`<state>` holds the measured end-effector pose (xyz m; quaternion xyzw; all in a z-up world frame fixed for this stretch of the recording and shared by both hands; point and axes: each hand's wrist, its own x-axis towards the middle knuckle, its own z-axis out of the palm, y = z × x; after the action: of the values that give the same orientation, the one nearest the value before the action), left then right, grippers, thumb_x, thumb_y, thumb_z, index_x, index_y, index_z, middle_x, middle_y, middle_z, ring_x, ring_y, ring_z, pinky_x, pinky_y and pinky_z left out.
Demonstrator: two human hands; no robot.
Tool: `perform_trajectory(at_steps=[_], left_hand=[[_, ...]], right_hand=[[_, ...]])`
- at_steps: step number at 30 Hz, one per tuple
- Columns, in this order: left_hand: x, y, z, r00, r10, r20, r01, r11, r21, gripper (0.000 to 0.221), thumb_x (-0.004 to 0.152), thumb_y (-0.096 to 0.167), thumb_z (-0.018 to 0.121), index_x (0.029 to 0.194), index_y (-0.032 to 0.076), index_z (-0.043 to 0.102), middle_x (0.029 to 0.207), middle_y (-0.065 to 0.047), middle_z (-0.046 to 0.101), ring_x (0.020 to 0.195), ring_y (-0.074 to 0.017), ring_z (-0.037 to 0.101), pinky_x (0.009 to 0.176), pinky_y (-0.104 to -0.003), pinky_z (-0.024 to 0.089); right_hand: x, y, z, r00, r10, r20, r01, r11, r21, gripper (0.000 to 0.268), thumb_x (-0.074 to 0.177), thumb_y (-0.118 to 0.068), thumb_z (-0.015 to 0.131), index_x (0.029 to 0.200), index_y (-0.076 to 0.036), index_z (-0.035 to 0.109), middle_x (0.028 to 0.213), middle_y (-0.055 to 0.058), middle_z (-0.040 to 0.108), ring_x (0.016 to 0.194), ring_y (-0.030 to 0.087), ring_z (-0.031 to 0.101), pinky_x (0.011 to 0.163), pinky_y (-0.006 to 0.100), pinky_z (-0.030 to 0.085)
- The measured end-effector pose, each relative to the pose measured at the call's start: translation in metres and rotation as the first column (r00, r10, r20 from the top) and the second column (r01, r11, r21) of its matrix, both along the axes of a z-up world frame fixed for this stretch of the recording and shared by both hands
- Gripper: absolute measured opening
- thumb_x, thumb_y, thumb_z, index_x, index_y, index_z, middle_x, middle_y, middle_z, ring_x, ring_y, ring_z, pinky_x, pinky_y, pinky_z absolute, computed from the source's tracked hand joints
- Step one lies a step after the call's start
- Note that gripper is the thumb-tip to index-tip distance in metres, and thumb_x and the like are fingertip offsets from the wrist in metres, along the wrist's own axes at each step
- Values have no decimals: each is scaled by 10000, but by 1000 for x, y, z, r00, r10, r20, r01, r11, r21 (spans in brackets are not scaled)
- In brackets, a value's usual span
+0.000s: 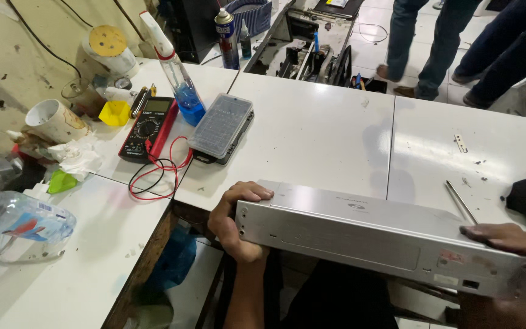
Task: The person works on a white Canon Pixma printer placed on a low table. They open and close the top cover, rotate the device to inspect different sides, and use a screwdriver to remove and insert screws into the printer's casing.
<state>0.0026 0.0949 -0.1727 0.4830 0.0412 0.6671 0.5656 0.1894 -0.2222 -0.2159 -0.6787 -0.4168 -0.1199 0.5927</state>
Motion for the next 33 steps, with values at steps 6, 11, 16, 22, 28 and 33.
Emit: perform_trajectory(at_steps=[6,11,16,22,28,33], left_hand=[[-1,2,6,998,63,-27,-62,998,14,476,963,456,463,834,30,630,737,-147,662,699,-261,649,731,-388,492],[-7,5,-10,1000,9,30,-11,998,57,472,1001,442,478,900,6,629,820,-196,660,768,-312,648,798,-422,511],[-5,11,-47,993,102,-53,-89,976,196,704,1094,698,394,979,29,582,854,-173,647,789,-312,681,851,-455,578],[-6,-14,-44,986,166,8,-167,985,43,456,994,493,372,903,86,556,767,-124,579,743,-288,623,909,-446,544],[-31,-8,-69,969,201,-146,-164,959,232,474,1045,416,314,994,29,582,950,-174,657,971,-357,703,1097,-559,599],[-40,-27,-46,909,141,-393,-134,990,47,425,1086,418,400,1103,24,560,1459,-430,597,1490,-464,596,1192,-559,511]], right_hand=[[24,-21,-25,980,167,104,-157,983,-93,1095,386,-491,983,1312,-130,523,1287,119,730,1246,277,789,1152,388,659],[-20,28,-6,999,32,-23,-26,970,241,696,825,-613,705,1168,-19,588,1141,239,713,1104,361,757,1047,424,634],[-39,60,20,998,-38,-55,56,924,378,367,1014,-322,432,1005,-4,615,958,210,705,963,393,743,947,463,607],[-59,59,20,977,-197,-84,214,912,350,375,957,-322,408,925,-6,608,902,199,706,1022,430,734,1014,510,565],[-67,45,5,984,-153,-94,173,947,271,469,999,-385,378,1040,1,640,1197,281,699,1327,508,663,1203,592,511],[-71,35,16,987,-97,-128,106,992,64,629,1115,-575,367,1233,-13,625,1511,344,591,1489,463,577,1189,560,524]])
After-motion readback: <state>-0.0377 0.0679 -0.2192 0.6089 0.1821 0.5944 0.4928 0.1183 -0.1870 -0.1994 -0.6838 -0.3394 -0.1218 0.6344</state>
